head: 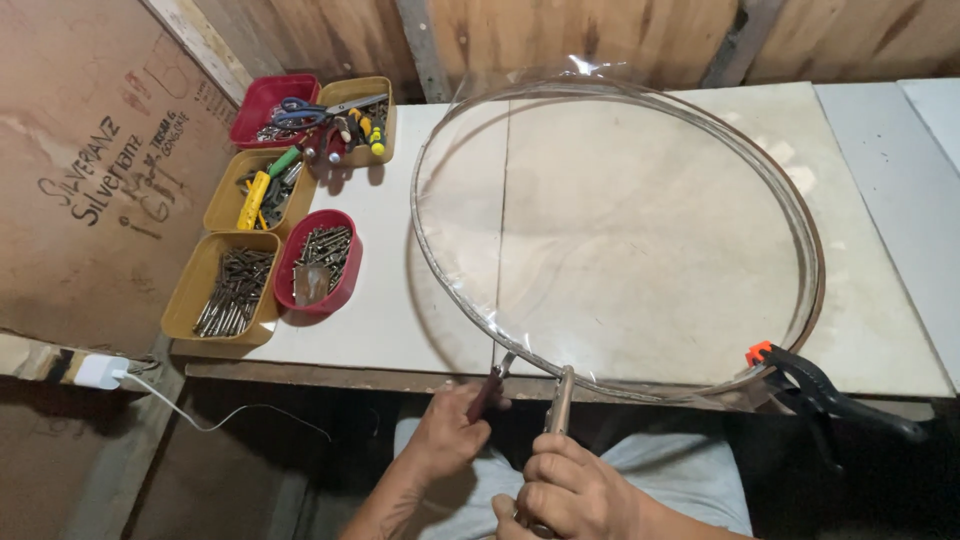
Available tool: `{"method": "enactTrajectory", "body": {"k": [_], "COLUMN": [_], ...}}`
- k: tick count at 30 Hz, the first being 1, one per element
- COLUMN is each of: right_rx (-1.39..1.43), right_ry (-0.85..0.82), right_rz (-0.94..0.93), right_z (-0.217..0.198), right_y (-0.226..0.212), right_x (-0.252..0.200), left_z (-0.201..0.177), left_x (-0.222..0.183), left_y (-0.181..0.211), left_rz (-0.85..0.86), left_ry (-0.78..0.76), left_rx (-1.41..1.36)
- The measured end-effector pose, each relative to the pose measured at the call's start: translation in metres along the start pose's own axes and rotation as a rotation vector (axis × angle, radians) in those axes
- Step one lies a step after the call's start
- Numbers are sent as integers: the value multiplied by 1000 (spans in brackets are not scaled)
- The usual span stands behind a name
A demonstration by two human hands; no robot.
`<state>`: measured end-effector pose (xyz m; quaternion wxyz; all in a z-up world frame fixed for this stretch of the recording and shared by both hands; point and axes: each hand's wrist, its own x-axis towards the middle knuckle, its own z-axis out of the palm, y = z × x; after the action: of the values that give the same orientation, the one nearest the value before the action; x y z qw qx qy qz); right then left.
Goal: Assembling a clear plastic membrane onto a metal hoop using a clamp and pliers
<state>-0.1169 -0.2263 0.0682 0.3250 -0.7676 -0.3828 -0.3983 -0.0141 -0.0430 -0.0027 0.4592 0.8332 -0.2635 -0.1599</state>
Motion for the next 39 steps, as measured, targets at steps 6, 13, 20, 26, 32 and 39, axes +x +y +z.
{"method": "enactTrajectory", "body": {"k": [6, 13, 20, 26, 32, 39], "right_rx": [-92, -41, -48, -38, -48, -35], "right_ry": [-62, -49, -59, -75, -65, -57], "right_rz": [-146, -138, -148, -151, -160, -170], "right_z": [-10, -7, -11, -12, -9, -11], "right_y": [0, 2, 3, 3, 4, 4], "right_x": [22, 23, 22, 25, 22, 24], "left_z": [5, 6, 7, 15, 22, 35], "left_x": [-1, -2, 0, -3, -3, -2], "left_y": [-2, -5, 2, -4, -10, -25], "left_rz": [-12, -180, -205, -49, -128, -134], "left_ry": [8, -25, -23, -7, 1, 48], "left_rx": [-4, -28, -52, -21, 0, 15]}}
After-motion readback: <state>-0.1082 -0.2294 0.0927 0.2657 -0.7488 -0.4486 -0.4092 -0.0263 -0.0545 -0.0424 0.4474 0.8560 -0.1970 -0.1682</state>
